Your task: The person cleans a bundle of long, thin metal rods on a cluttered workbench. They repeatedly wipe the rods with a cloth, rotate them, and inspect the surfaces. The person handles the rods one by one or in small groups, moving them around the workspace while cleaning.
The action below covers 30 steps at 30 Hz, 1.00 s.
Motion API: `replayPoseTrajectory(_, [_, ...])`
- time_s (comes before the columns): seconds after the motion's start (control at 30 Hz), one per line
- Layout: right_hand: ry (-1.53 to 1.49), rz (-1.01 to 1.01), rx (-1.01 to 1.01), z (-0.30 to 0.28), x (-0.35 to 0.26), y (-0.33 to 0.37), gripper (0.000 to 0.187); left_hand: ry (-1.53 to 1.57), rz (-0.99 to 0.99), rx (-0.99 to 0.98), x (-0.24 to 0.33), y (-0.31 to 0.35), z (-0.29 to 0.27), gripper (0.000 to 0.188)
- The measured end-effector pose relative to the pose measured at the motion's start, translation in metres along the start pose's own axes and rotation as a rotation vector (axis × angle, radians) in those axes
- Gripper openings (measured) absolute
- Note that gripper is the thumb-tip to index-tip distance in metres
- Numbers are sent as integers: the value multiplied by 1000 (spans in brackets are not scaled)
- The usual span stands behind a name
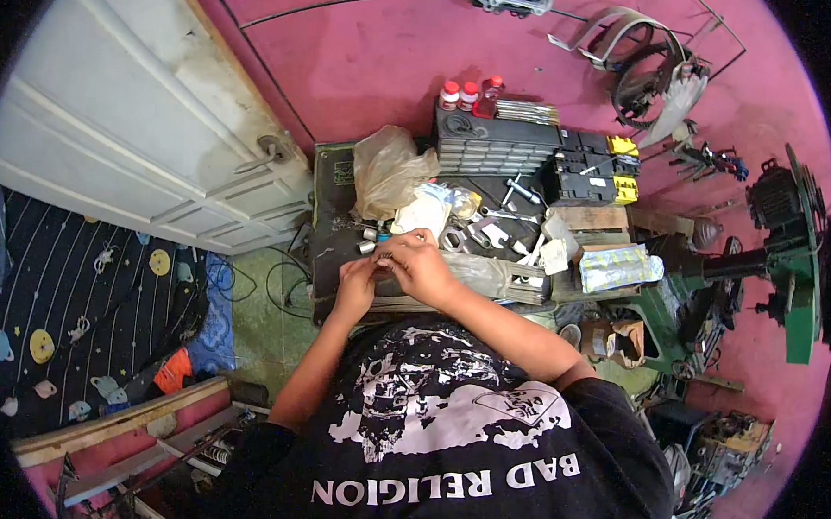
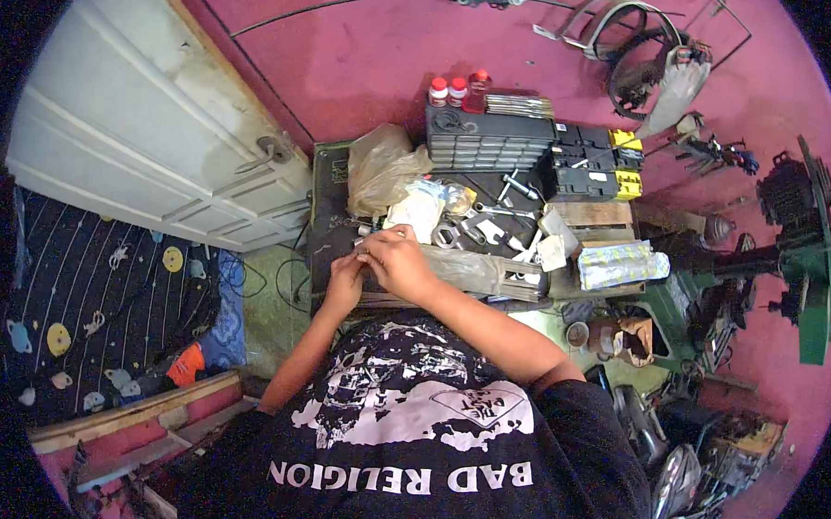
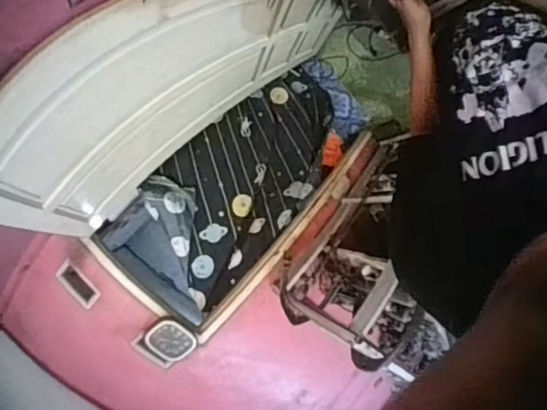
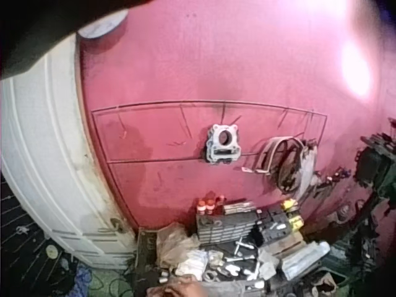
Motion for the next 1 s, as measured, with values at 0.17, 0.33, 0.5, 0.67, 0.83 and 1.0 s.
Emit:
replayPoseTrajectory(0.17, [-86,338,281,-57,66,34,15,-137,92,-113,15,-9,27,24])
replayPoseTrajectory(0.33, [-369,828,723,-161,138,130,23,-154,109,-410,49,-24,72,12])
replayPoseTrajectory(0.5, [-406,1093,1064,-248,182,283,28,-236,229,-619,85,-33,139,11])
replayPoseTrajectory(0.67, [-526,1145,1343,-278,220,421,22,-249,498,-539,152,-45,191,26])
replayPoseTrajectory(0.83, [-496,1264,1359,-262,219,428,16,-504,584,-630,161,-41,234,29])
replayPoseTrajectory(1.0, [-533,1358,1319,-229,235,422,19,-497,533,-585,163,-37,237,23])
Point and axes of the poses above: each hand's wrist, its own y-axis away from the middle knuckle, its own z-axis out of the palm, x = y × z, the point moved 4 cm from there along -y, towards the middle knuckle, and after that the axes turned 4 degrees about x, right-handed, at the moved point
